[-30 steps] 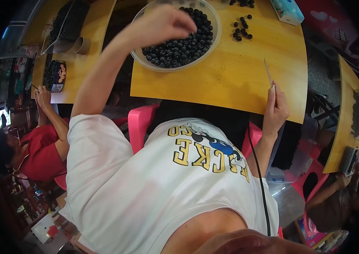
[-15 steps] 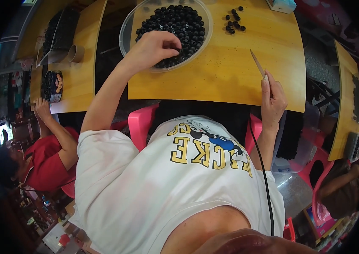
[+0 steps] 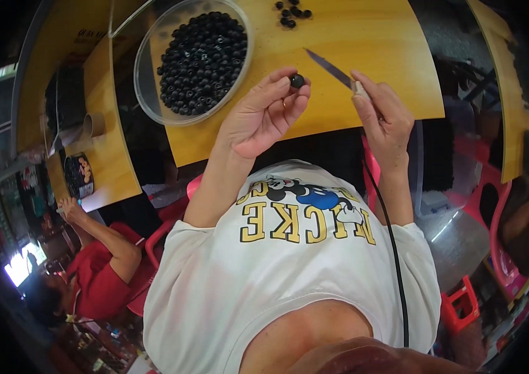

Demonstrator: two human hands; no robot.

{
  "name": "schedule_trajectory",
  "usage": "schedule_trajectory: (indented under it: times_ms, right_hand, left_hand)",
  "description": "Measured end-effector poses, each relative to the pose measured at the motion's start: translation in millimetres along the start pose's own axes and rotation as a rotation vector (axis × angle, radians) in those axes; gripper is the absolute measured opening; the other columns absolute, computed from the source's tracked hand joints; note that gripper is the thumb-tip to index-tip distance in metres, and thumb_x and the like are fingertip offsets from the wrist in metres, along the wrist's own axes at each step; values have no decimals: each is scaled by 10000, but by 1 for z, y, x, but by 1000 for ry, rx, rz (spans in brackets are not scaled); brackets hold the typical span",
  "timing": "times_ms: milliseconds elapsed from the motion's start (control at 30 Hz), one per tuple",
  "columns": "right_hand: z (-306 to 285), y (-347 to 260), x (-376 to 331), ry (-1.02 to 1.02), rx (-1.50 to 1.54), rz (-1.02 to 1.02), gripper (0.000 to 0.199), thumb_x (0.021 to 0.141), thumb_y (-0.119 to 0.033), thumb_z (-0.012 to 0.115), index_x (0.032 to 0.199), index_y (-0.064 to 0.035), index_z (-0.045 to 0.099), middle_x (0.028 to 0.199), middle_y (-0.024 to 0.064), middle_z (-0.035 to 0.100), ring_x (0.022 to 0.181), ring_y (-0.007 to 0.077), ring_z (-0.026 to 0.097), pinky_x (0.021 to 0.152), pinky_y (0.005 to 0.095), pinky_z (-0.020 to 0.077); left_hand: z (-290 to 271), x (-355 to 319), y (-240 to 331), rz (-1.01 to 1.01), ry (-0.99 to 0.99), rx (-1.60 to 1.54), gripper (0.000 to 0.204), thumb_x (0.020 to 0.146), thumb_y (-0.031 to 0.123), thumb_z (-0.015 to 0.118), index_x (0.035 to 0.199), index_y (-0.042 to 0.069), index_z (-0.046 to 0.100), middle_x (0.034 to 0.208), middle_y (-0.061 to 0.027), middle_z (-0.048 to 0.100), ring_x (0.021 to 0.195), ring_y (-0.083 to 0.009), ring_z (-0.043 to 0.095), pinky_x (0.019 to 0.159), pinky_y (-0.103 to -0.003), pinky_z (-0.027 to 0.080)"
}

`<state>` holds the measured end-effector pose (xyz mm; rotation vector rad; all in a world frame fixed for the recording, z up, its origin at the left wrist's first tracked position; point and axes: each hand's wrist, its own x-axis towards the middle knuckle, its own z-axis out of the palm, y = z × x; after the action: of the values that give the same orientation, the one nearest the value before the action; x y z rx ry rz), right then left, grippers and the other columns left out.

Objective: Pitting small black olives using a paring knife at a manual workstation.

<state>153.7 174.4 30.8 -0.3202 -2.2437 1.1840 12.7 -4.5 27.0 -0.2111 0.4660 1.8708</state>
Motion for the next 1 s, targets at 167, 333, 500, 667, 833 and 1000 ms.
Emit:
schedule_trajectory:
  times_ms: [167, 333, 500, 667, 833, 1000]
  right_hand:
    - [1, -1, -5, -49, -106, -255, 409, 753, -107, 766, 1146, -30, 684, 699, 84, 588, 571, 198, 570, 513, 289, 431]
    - [10, 1, -8, -38, -174, -365, 452, 717, -187, 803, 1140, -69, 695, 702, 57, 604, 572, 180, 576, 510, 295, 446]
    - [10, 0, -7, -30, -241, -387, 441, 712, -186, 805, 1125, -74, 700, 696, 54, 605, 572, 178, 577, 507, 292, 447]
    - [12, 1, -6, -19, -257, -389, 435, 709, -186, 806, 1117, -76, 704, 694, 53, 605, 574, 177, 579, 509, 290, 449]
    - [13, 4, -6, -22, -269, -382, 431, 714, -190, 802, 1119, -77, 704, 697, 52, 607, 571, 176, 576, 508, 289, 446]
    - [10, 12, -8, -57, -274, -399, 390, 758, -189, 781, 1124, -79, 702, 689, 49, 599, 555, 177, 565, 501, 298, 440]
  left_hand:
    - [-9, 10, -13, -7, 34, -58, 235, 929, 16, 588, 1161, -10, 561, 1115, -156, 615, 1031, -236, 643, 906, -312, 571]
    - [-14, 10, -12, -29, -38, -16, 219, 930, 53, 608, 1143, 16, 568, 1125, -145, 617, 1038, -215, 642, 911, -335, 564]
    - [-12, 4, -15, -1, -60, 59, 226, 934, 108, 626, 1144, 46, 568, 1089, -118, 640, 1018, -205, 640, 863, -324, 557]
    - [-11, 3, -14, -17, -36, 60, 251, 927, 133, 642, 1142, 37, 555, 1083, -121, 638, 987, -196, 636, 844, -318, 548]
    - [-15, 5, -12, -25, -48, 73, 260, 915, 130, 655, 1126, 22, 549, 1058, -118, 636, 953, -185, 634, 844, -318, 545]
    - [-16, 4, -5, -20, -22, 188, 235, 906, 60, 634, 1118, 10, 547, 1037, -126, 618, 906, -181, 614, 810, -304, 530]
